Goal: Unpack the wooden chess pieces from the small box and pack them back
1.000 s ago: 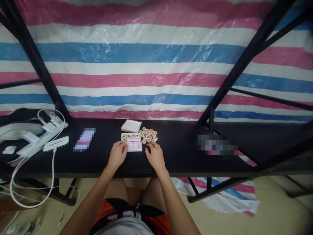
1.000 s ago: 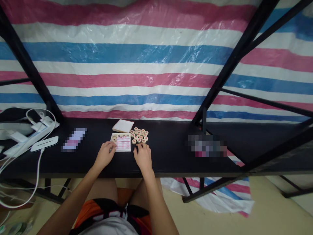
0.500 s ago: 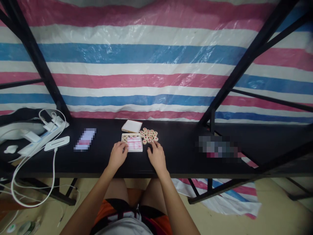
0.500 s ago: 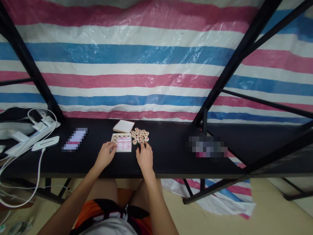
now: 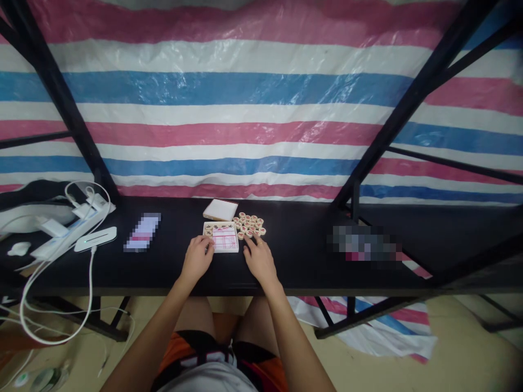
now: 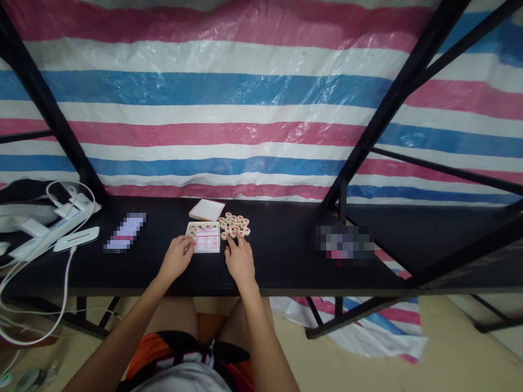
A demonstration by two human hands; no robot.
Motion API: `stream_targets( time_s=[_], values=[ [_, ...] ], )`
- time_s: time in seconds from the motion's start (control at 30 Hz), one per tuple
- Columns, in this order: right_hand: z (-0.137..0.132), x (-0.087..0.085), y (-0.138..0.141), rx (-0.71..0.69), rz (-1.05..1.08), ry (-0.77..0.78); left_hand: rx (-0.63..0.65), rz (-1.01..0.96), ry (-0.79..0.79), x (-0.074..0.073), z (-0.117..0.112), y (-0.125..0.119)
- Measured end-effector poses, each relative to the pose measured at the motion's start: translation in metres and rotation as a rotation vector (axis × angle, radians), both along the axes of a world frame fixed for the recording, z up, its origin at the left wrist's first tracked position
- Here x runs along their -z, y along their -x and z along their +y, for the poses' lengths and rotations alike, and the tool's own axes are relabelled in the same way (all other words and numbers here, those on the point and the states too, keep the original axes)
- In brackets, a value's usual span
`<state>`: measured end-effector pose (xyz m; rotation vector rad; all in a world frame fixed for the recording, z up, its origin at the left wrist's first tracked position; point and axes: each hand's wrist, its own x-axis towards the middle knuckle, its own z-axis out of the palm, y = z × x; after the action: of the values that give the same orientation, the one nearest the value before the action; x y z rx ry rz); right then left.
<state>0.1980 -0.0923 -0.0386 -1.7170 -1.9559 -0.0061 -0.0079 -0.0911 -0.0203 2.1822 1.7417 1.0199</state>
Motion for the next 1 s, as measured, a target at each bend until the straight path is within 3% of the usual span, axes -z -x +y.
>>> stream_targets(
  time_s=[0.33,0.5,0.67,0.8,1.0],
  values=[
    [-0.001,-0.001,-0.002,-0.010,0.121,-0.069,-0.006,-0.003,0.007,0.001,0.000,0.000],
    [0.005,-0.016,0.002,-0.172,0.205,-0.129,0.023,-0.022,0.008,0.001,0.002,0.001],
    [0.032,-0.042,0.023,-0.322,-0.018,0.005,-0.056,-0.069,0.026,0.000,0.000,-0.001],
    [0.059,-0.057,0.040,-0.319,-0.185,0.146,-0.074,-0.095,0.052,0.000,-0.002,-0.001],
    [0.091,-0.074,0.045,-0.322,-0.205,0.378,-0.083,-0.086,0.058,-0.003,-0.004,-0.001]
  ],
)
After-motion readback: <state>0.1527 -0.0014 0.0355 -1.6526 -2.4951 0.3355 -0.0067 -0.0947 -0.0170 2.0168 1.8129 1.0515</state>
